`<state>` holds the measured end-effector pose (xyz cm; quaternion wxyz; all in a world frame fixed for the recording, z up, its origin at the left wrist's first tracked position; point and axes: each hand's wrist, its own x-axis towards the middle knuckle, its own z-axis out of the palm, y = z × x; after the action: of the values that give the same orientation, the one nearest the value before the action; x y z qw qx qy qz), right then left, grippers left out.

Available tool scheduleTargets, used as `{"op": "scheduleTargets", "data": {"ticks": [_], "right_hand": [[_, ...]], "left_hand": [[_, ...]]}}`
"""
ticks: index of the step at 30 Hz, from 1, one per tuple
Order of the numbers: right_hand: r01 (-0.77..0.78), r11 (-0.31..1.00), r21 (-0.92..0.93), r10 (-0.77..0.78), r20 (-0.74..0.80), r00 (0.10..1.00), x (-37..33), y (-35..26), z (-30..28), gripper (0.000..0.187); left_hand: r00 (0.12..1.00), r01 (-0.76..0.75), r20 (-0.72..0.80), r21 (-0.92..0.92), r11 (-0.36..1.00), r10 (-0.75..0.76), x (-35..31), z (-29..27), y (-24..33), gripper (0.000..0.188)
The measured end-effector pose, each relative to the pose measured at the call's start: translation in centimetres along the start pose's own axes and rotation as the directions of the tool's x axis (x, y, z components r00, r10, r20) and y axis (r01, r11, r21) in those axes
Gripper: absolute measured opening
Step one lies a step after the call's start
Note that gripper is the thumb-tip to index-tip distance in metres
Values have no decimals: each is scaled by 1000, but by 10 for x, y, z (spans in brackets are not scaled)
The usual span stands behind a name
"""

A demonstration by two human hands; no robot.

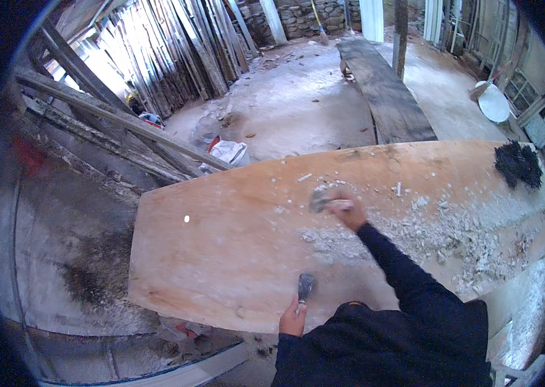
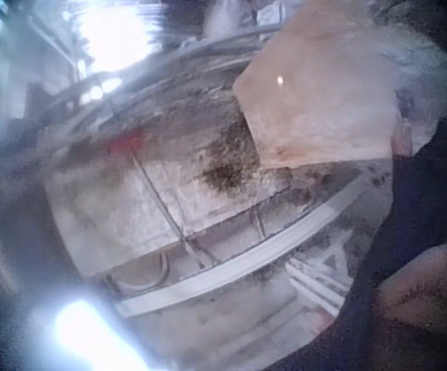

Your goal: The person scrapes a white powdery substance from a large wooden board using a scraper and a small brush. The person moves along the board, clearing sections of the surface and accumulating debris in a pile.

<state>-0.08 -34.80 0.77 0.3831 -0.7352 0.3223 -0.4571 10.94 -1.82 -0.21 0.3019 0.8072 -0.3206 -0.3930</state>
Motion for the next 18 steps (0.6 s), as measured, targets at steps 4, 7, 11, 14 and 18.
{"op": "scheduleTargets", "data": {"ticks": [4, 7, 11, 14, 18], "right_hand": [[-280, 939, 197, 237, 216, 947, 56, -9, 158, 24], [-39, 986, -161, 33, -36, 999, 98, 21, 215, 22], [-376, 911, 171, 391, -59, 919, 141, 93, 164, 16], [-130, 953, -275, 170, 127, 977, 105, 107, 88, 11], [-598, 750, 283, 639, -79, 765, 40, 95, -71, 11]], "left_hand": [[996, 6, -92, 185, 983, 11, -10, -14, 7, 49], [981, -119, -141, 86, 989, 130, -3, -12, -8, 50], [996, 15, -89, 140, 990, -2, 7, -16, 9, 51], [985, 82, -150, 0, 997, -81, -3, -25, -4, 51], [987, -25, -157, 77, 997, 37, 10, -31, -6, 50]]}}
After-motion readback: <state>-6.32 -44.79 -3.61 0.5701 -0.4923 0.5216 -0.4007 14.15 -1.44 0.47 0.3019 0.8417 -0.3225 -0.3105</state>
